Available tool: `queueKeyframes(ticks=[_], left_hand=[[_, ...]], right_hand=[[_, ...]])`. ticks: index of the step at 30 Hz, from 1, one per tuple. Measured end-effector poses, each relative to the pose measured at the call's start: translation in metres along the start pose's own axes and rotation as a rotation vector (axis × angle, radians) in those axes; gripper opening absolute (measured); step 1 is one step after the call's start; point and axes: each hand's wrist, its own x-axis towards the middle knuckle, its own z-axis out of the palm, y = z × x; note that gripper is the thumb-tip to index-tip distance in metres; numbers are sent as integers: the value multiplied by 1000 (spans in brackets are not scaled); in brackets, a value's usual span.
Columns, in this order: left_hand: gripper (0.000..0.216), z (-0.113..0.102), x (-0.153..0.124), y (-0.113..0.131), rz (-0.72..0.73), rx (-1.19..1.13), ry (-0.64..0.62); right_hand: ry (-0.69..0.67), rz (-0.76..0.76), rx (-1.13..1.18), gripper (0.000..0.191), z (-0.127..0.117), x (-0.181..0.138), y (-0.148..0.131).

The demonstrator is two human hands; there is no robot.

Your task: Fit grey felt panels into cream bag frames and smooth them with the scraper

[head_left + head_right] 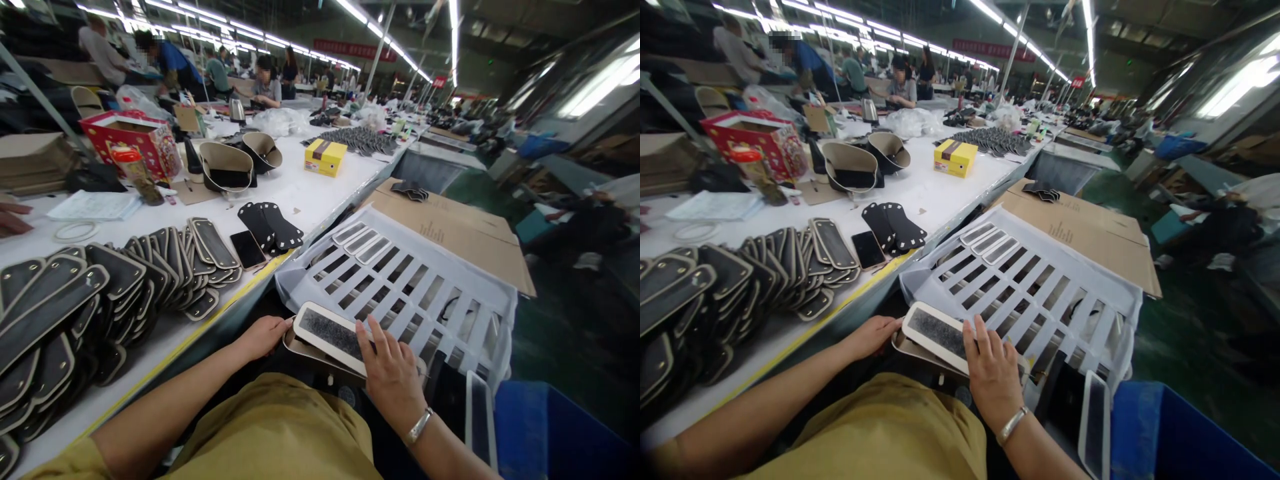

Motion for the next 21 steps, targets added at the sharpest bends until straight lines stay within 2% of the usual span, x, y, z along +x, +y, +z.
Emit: queueKeyframes(ticks=[3, 5, 10, 16, 21], left_hand=[[44, 3, 2, -6, -26, -51, -5], [44, 3, 2, -8, -26, -61, 0], [51, -1, -1, -5, 2, -38, 4], [51, -2, 0, -3, 16, 6, 4], [51, -3, 0, -5, 16, 14, -10]], right_hand=[[34, -27, 0, 55, 5, 13, -4], [8, -47, 4, 56, 7, 17, -2], [-130, -122, -28, 58, 5, 8, 12], [-173, -223, -120, 55, -3, 1, 9], [-251, -204, -92, 74, -7, 1, 4]])
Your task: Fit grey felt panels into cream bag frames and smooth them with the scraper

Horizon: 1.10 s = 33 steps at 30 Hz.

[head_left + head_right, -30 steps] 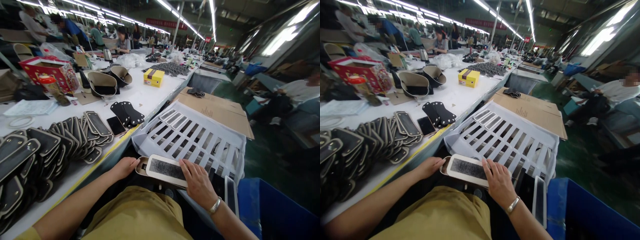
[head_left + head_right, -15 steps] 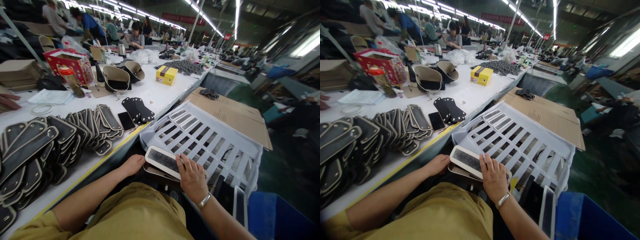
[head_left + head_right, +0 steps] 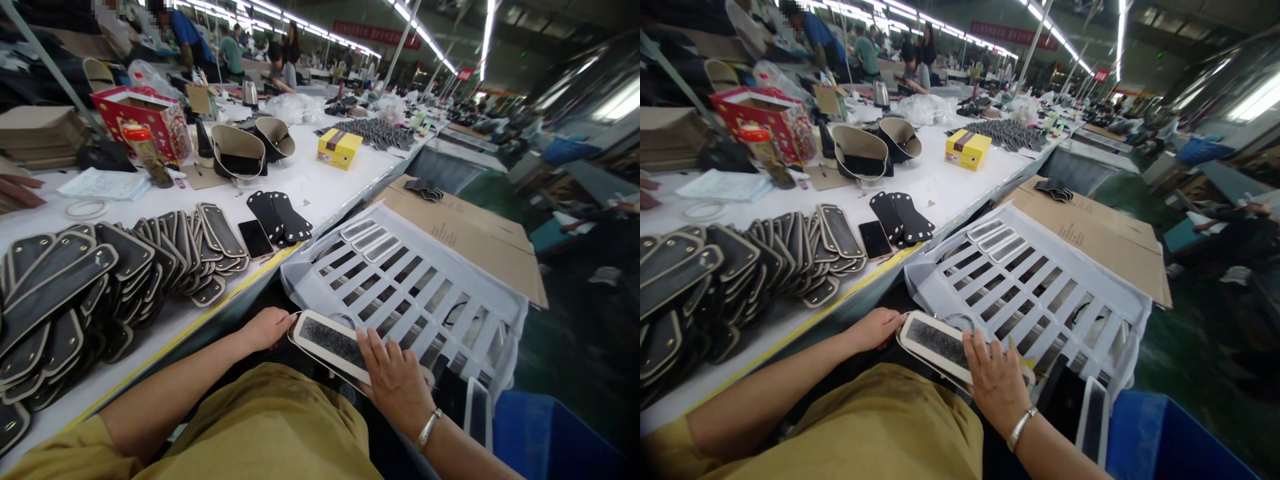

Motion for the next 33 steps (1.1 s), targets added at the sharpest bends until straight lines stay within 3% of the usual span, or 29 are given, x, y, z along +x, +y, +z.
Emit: queueKeyframes(ticks=[5, 11, 15, 18, 23, 27, 33], left_hand=[[53, -3, 3, 1, -36, 11, -23], [53, -2, 3, 5, -46, 7, -42], [52, 0, 2, 5, -56, 34, -35], [52, -1, 1, 7, -50, 92, -27], [50, -6, -1, 20, 12, 315, 0], [53, -6, 1, 22, 49, 535, 55], [53, 0, 5, 19, 15, 627, 94]], right_hand=[[17, 87, -8, 67, 2, 11, 1], [59, -80, 71, 71, 8, 7, 2], [72, -87, 99, 75, 8, -3, 0], [117, -97, 77, 68, 11, -10, -5], [141, -120, 71, 60, 17, -16, -10], [88, -165, 93, 58, 13, -15, -7], [-59, -287, 159, 62, 3, -1, 6]])
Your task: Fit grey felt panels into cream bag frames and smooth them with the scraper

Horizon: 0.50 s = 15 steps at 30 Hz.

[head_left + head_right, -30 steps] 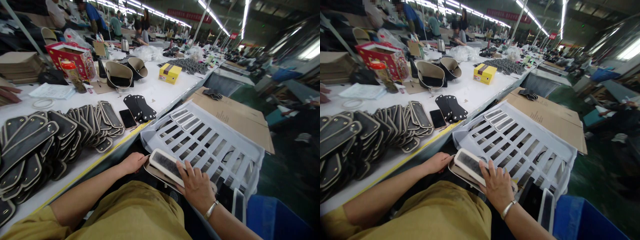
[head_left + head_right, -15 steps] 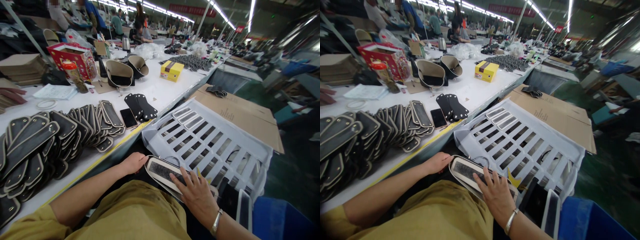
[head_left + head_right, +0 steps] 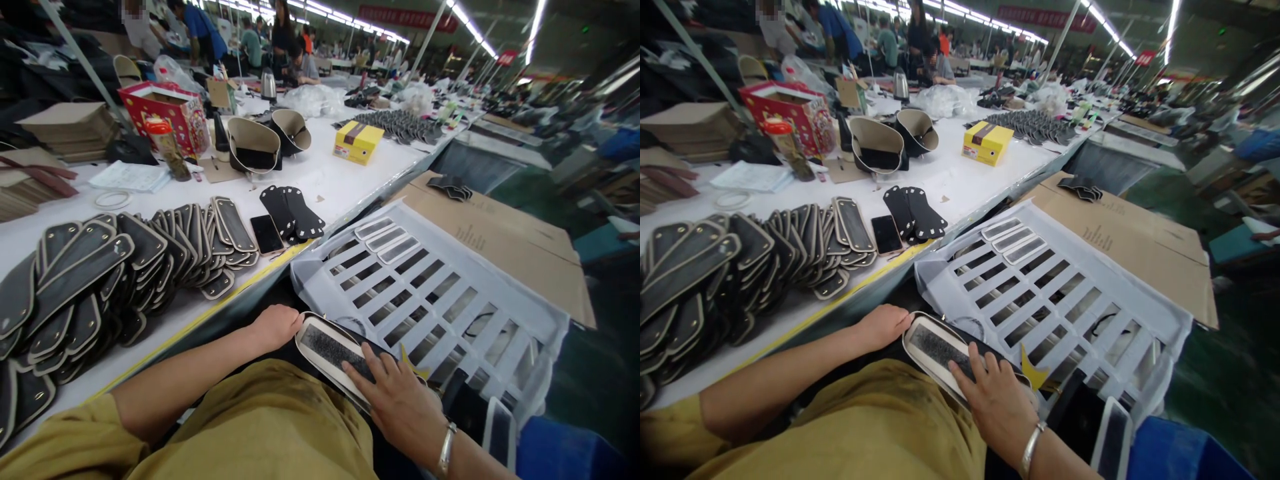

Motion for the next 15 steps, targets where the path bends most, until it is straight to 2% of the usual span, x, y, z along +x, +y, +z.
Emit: queueKeyframes(ticks=[6, 11, 15], left_hand=[[50, -4, 4, 8, -11, 97, 1], [39, -7, 4, 10, 37, 179, -39], [35, -12, 8, 8, 90, 222, -93]], right_hand=[[-105, -56, 75, 69, -15, 20, 18], [-178, -59, 101, 72, -25, 24, 20], [-166, -28, 58, 61, -32, 32, 17]])
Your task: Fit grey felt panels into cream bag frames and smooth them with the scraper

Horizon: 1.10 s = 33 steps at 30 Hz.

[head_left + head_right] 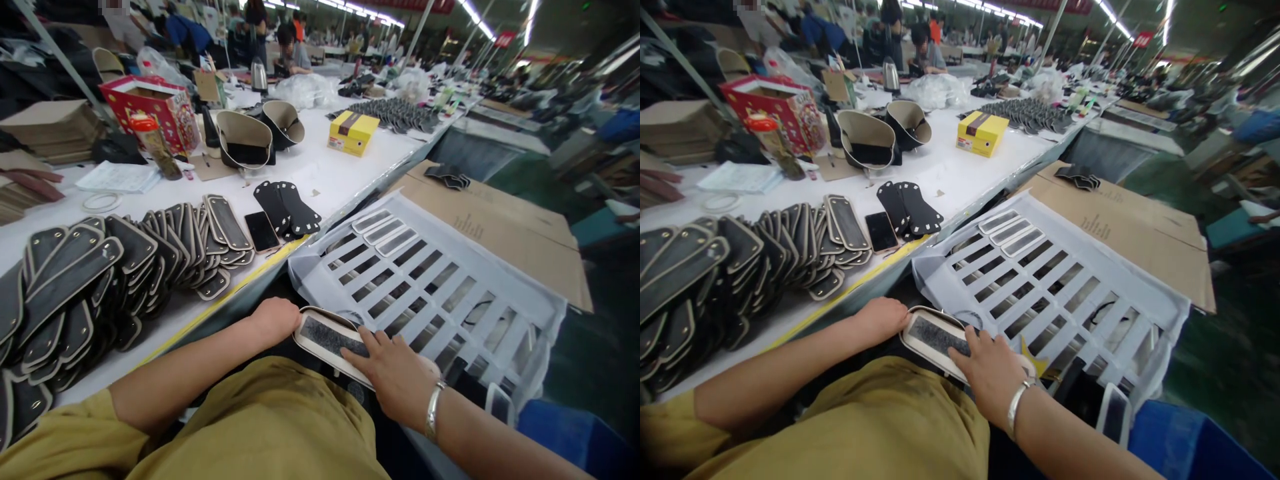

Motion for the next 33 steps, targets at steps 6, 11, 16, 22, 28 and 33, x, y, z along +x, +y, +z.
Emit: queueKeyframes(ticks=[6, 11, 16, 22, 28, 33], left_hand=[[39, -11, -3, 1, 16, 51, -29], [46, -18, -20, 12, 150, 23, 285], [45, 2, -26, 37, 591, -10, 255], [57, 28, -27, 45, 627, 168, 140], [60, 28, -28, 42, 672, 232, 109], [44, 26, -27, 49, 683, 296, 162]], right_hand=[[34, -32, -24, 53, -1, 8, 4], [60, -13, -8, 53, 3, 5, 6], [61, 52, 2, 47, 3, 6, -4], [173, 85, 319, 73, 0, -28, 6], [119, 679, 991, 30, 14, -66, 34], [-44, 685, 1595, 22, 36, -67, 29]])
